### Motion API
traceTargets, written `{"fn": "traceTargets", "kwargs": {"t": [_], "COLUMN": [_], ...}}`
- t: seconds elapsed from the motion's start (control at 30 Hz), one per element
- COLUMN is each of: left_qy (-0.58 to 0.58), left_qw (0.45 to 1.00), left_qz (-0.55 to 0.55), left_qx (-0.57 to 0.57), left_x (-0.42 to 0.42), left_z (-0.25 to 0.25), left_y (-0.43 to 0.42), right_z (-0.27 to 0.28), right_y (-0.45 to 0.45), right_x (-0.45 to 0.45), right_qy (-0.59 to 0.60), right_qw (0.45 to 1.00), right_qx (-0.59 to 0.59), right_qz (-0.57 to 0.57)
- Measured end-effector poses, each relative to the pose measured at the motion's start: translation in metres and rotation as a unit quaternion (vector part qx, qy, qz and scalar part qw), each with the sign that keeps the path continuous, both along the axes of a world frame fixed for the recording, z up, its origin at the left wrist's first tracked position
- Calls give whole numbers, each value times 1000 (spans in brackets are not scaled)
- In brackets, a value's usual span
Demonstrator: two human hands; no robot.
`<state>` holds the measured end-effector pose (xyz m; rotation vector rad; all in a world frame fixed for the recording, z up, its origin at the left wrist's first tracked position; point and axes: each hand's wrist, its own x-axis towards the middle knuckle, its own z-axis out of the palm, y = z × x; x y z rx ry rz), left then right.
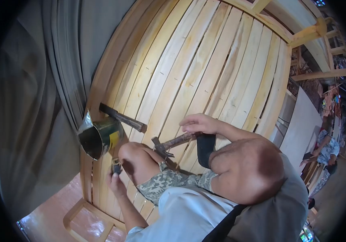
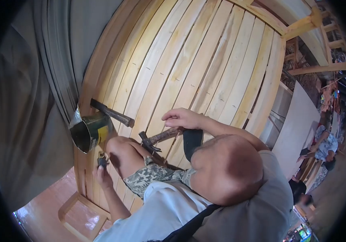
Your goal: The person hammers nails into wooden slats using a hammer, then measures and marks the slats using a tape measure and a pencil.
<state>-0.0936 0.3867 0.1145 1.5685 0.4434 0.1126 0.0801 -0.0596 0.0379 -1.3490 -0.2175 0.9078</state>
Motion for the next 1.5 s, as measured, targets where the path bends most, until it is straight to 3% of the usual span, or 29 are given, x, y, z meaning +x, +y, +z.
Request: {"fn": "traceTargets", "kwargs": {"t": [0.07,0.17,0.2,0.27,0.3,0.33,0.37,0.4,0.47,0.57,0.6,0.67,0.8,0.87,0.97,1.07,1.1,1.13,1.2,1.23,1.27,1.3,1.33,1.4,1.43,1.5], "left_qy": [-13,57,-45,-162,-159,-36,88,144,169,77,60,98,195,18,80,94,44,42,203,190,139,151,75,31,31,21], "left_qw": [999,995,975,906,907,946,949,948,930,905,906,886,881,899,887,890,897,900,928,951,969,982,965,938,937,972], "left_qz": [-32,-74,-160,-256,-255,-284,-303,-281,-326,-388,-391,-407,-413,-386,-415,-422,-421,-414,-308,-217,-194,-41,18,220,220,172], "left_qx": [-16,-46,151,296,294,153,5,-36,10,158,154,200,120,206,188,145,129,132,-47,-115,69,-107,-252,-268,-269,-161], "left_x": [28,75,88,117,124,129,134,146,159,156,153,149,137,133,136,139,138,145,174,196,219,245,263,295,297,294], "left_z": [0,-2,-18,-26,-33,-43,-51,-44,-58,-82,-84,-69,-78,-83,-73,-57,-68,-76,-88,-77,-61,-91,-103,-87,-82,-81], "left_y": [-65,-183,-205,-246,-251,-255,-260,-265,-274,-286,-288,-289,-285,-285,-283,-286,-282,-273,-238,-217,-189,-149,-108,-81,-86,-107], "right_z": [12,33,40,35,27,16,5,-5,-11,-26,-28,-7,-12,-9,-18,2,7,8,6,12,15,-6,-31,-50,-48,-43], "right_y": [12,23,25,13,5,0,-6,-11,-18,-22,-23,-27,-30,-29,-26,-25,-26,-33,-54,-67,-84,-114,-144,-187,-191,-183], "right_x": [1,-3,-4,0,1,-2,-6,-9,-13,-42,-48,-52,-56,-53,-53,-45,-41,-35,-24,-19,-16,-18,-22,-40,-42,-43], "right_qy": [136,191,240,312,249,147,42,-50,-274,-240,-225,-16,66,37,-46,-21,-120,-124,-80,-27,26,42,61,65,69,24], "right_qw": [982,962,940,910,955,984,997,990,926,935,935,985,982,982,994,992,981,981,951,945,934,939,943,940,936,921], "right_qx": [125,197,240,270,151,79,-12,-110,-256,-252,-258,-169,-173,-184,-87,-113,-147,-144,-298,-326,-353,-340,-327,-331,-333,-379], "right_qz": [37,14,-26,-41,-53,-58,-61,-67,-46,-73,-91,-28,44,30,-43,-45,-47,-41,-12,-27,-43,-32,-22,-55,-92,-86]}}
